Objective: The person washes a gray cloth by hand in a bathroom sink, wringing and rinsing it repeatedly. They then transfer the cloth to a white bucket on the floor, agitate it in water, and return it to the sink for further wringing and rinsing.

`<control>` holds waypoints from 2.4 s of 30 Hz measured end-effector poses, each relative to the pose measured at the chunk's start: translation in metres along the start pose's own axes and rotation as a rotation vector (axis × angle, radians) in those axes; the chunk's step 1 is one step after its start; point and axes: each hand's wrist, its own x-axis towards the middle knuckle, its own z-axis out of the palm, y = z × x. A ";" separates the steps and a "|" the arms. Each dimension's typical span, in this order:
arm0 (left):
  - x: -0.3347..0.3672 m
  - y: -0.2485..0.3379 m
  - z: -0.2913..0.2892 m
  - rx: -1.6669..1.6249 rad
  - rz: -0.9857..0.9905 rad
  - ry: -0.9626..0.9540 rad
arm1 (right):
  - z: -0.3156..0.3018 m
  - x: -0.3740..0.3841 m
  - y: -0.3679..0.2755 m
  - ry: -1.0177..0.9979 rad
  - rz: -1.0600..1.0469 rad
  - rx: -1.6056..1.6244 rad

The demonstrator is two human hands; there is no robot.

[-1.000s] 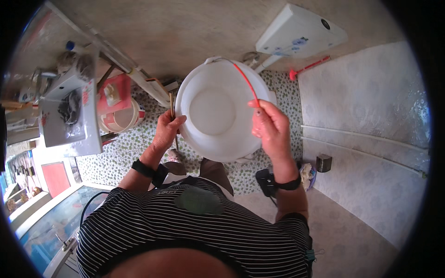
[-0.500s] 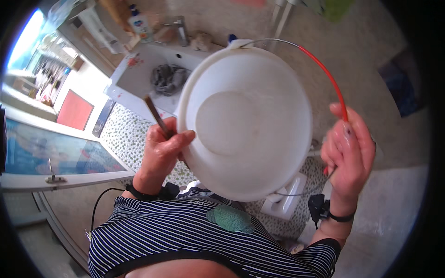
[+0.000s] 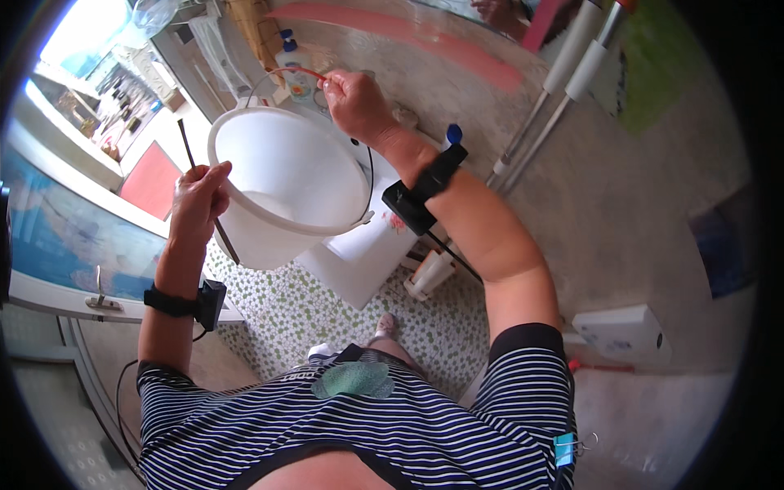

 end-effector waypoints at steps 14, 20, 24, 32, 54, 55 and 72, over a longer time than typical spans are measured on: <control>0.092 -0.023 0.049 -0.037 -0.215 -0.045 | 0.000 0.055 0.060 -0.072 -0.002 0.049; 0.091 -0.048 0.028 -0.244 -0.267 -0.112 | 0.005 0.061 0.032 -0.216 0.369 0.247; 0.105 -0.059 0.006 -0.311 -0.309 -0.167 | 0.025 0.068 0.031 -0.235 0.326 0.112; 0.145 -0.069 0.000 -0.437 -0.497 -0.279 | 0.035 0.087 0.021 -0.151 0.339 -0.146; 0.173 -0.071 -0.031 -0.429 -0.610 -0.573 | 0.067 0.067 -0.020 0.011 0.561 -0.209; 0.175 -0.072 -0.035 -0.441 -0.580 -0.527 | 0.071 0.067 -0.015 0.012 0.497 -0.238; 0.171 -0.091 -0.044 -0.452 -0.493 -0.554 | 0.085 0.062 -0.024 0.009 0.392 -0.155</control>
